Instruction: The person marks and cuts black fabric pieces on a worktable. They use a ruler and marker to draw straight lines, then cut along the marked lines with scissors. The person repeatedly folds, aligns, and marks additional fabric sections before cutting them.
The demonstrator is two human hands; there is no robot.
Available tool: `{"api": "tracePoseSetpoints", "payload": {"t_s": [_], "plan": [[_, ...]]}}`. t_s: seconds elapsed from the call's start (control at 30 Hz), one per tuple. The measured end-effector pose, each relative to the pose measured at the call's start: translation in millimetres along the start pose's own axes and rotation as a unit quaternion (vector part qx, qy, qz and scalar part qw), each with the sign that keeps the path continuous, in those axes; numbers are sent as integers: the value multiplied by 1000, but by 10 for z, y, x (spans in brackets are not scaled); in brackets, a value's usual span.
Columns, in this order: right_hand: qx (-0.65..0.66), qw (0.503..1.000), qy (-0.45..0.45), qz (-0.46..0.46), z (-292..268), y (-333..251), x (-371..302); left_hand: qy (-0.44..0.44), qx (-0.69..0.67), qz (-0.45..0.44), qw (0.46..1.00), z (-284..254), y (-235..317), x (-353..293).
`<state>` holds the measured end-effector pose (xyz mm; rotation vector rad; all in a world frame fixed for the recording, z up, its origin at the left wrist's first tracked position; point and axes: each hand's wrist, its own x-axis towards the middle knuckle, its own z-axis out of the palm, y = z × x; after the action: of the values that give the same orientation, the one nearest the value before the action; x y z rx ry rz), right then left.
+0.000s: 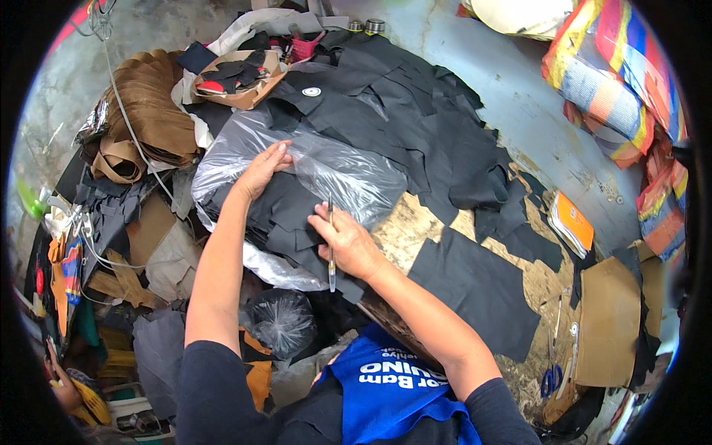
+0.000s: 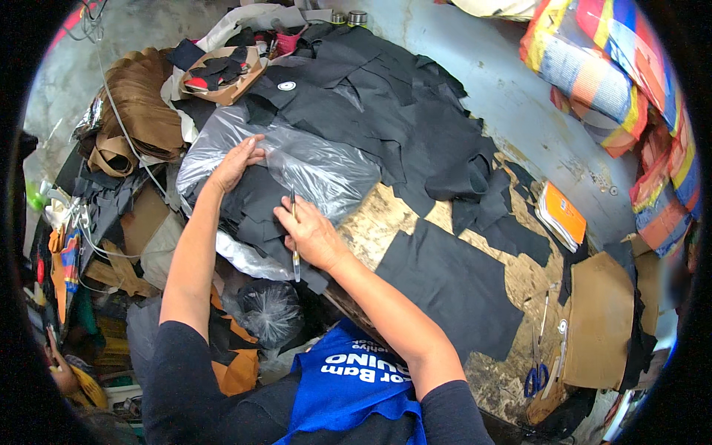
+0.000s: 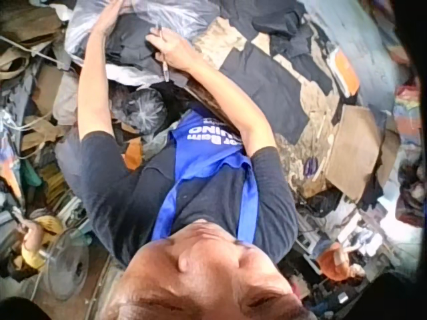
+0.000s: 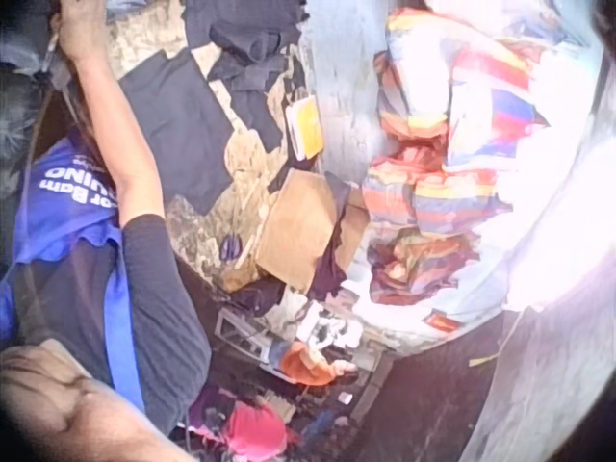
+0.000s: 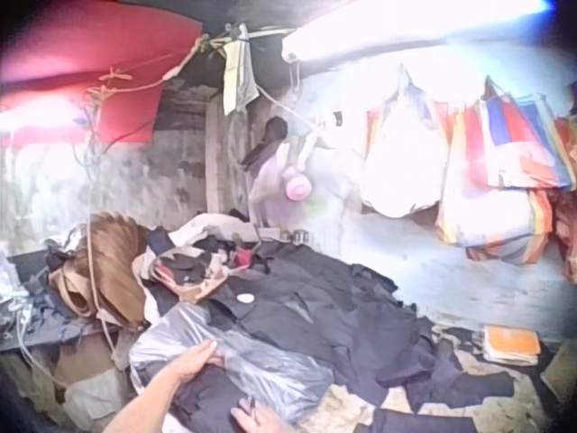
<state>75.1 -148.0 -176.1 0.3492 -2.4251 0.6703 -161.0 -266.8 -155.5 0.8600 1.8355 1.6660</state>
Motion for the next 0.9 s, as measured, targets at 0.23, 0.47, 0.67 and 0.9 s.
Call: {"api": "tracePoseSetpoints", "payload": {"t_s": [0.23, 0.47, 0.67, 0.9], "plan": [[-131, 990, -47, -27, 123, 115, 366, -20, -162, 71, 984, -36, -74, -57], [-28, 990, 27, -135, -111, -474, 142, 124, -121, 233, 957, 41, -297, -103], [251, 962, 103, -18, -522, -643, 23, 509, -113, 189, 832, 456, -278, -1062], [358, 927, -58, -99, -1118, -819, -420, 116, -573, -130, 801, 1824, 4, -2268]]}}
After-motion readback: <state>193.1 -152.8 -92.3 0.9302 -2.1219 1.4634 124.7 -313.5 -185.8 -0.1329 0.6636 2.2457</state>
